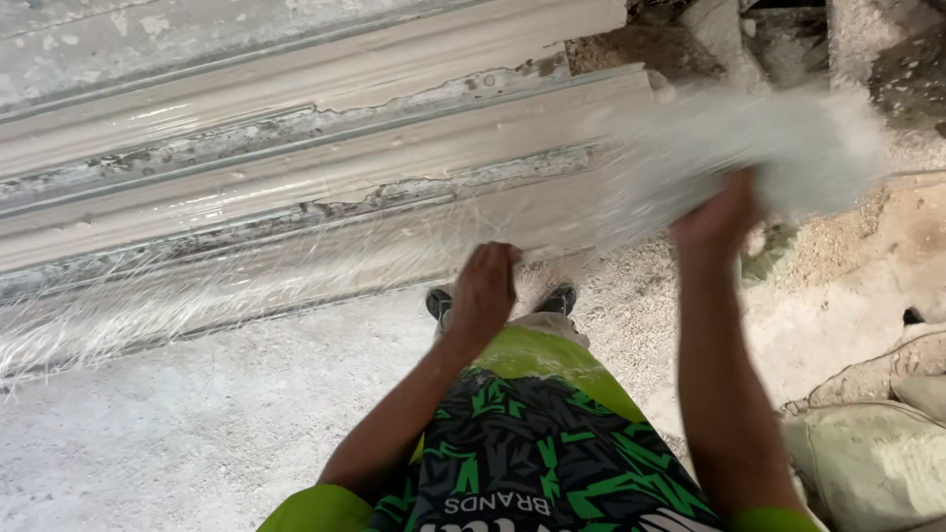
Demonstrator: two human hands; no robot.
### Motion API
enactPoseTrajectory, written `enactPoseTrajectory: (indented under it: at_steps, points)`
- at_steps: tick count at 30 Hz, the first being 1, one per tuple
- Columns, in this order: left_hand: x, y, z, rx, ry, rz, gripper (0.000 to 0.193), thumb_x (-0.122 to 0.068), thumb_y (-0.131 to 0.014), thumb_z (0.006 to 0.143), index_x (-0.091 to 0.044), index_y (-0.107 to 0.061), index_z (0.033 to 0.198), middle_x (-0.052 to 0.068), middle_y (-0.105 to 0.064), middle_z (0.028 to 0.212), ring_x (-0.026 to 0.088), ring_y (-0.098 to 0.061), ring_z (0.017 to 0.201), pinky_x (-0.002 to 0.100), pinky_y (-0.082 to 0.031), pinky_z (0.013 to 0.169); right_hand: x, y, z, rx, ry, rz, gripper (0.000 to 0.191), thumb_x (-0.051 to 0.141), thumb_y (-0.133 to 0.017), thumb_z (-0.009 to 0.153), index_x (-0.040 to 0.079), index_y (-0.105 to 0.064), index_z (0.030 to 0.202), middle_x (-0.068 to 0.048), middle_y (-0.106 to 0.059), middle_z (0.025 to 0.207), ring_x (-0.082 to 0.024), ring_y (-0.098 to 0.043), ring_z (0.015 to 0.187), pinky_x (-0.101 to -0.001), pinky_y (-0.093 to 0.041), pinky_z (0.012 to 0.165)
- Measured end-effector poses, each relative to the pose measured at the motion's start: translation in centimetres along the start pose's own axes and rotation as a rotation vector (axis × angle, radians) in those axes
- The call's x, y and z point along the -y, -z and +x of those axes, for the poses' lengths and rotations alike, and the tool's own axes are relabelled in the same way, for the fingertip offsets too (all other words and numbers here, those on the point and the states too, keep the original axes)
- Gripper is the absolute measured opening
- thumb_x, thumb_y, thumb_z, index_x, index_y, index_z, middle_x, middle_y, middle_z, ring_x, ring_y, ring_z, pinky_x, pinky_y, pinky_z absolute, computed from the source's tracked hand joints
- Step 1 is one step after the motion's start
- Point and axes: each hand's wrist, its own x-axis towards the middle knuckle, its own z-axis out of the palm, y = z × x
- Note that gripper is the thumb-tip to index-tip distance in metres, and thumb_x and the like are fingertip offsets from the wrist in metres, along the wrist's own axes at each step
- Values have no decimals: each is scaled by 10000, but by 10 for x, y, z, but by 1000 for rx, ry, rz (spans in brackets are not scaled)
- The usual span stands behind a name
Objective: The person repeatedly takes handfuls of white fibrous material from a bucket and presses it onto long white ceiling cornice pieces. The person walks along the cornice, spreading the fibers evenly across the surface.
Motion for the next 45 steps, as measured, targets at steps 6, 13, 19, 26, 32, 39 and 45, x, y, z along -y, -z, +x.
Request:
enactPoseTrajectory:
  at_steps: [6, 13, 19, 26, 32, 39, 45]
  points:
    - [-5, -7, 30, 77, 280, 698, 315, -216, -480, 1067, 52, -636, 1124, 273, -645, 1167, 400, -598, 1104, 587, -494, 916, 71, 63, 97, 4, 185, -58, 241, 296, -536, 1038, 89, -508, 917, -109, -599, 937, -292, -716, 886, -468, -698, 778]
    - [-107, -75, 19, 149, 381, -142, 297, -236, -514, 1092, -8, -519, 1283, 214, -547, 1287, 312, -728, 887, 450, -569, 926, -50, 74, -4, 304, 327, -762, 133, 212, -478, 1092, 93, -523, 1133, -68, -603, 988, -236, -654, 884, -376, -607, 761]
    - [-61, -96, 29, -29, 89, 175, 207, -132, -500, 1099, -18, -665, 1045, 132, -717, 940, 241, -705, 813, 401, -630, 745, 21, 101, 105, 247, 142, -24, 379, 397, -485, 1125, 55, -571, 1262, -107, -649, 1051, -231, -716, 909, -399, -669, 749]
    - [-47, -74, 44, -190, 156, 931, 367, -294, -556, 975, 29, -666, 1109, 273, -660, 1188, 453, -590, 1203, 638, -471, 974, 75, 128, 148, 225, 233, -18, 373, 291, -513, 1113, -9, -582, 1324, -203, -668, 1214, -357, -696, 1126, -477, -633, 934]
    - [-132, -140, 43, -22, -59, -161, 223, -186, -575, 1099, 17, -668, 1093, 214, -715, 986, 345, -705, 854, 472, -592, 785, -18, 109, 43, 186, -49, -417, 284, 271, -484, 1187, 12, -599, 1193, -127, -654, 1037, -241, -651, 855, -374, -596, 712]
    - [-86, -153, 85, 104, -26, 230, 188, -162, -544, 1062, -36, -675, 1109, 142, -732, 935, 234, -685, 761, 413, -599, 694, 81, 154, 169, 230, 385, -106, 346, 296, -452, 1187, 8, -639, 1142, -96, -692, 945, -171, -642, 646, -321, -587, 543]
    - [-72, -144, 104, 117, 168, 753, 403, -367, -470, 1044, -13, -636, 1140, 211, -681, 1165, 364, -597, 1147, 659, -370, 1072, 109, 191, 184, 146, 370, 35, 273, 242, -473, 1114, -8, -520, 1215, -167, -582, 1089, -285, -639, 979, -444, -598, 865]
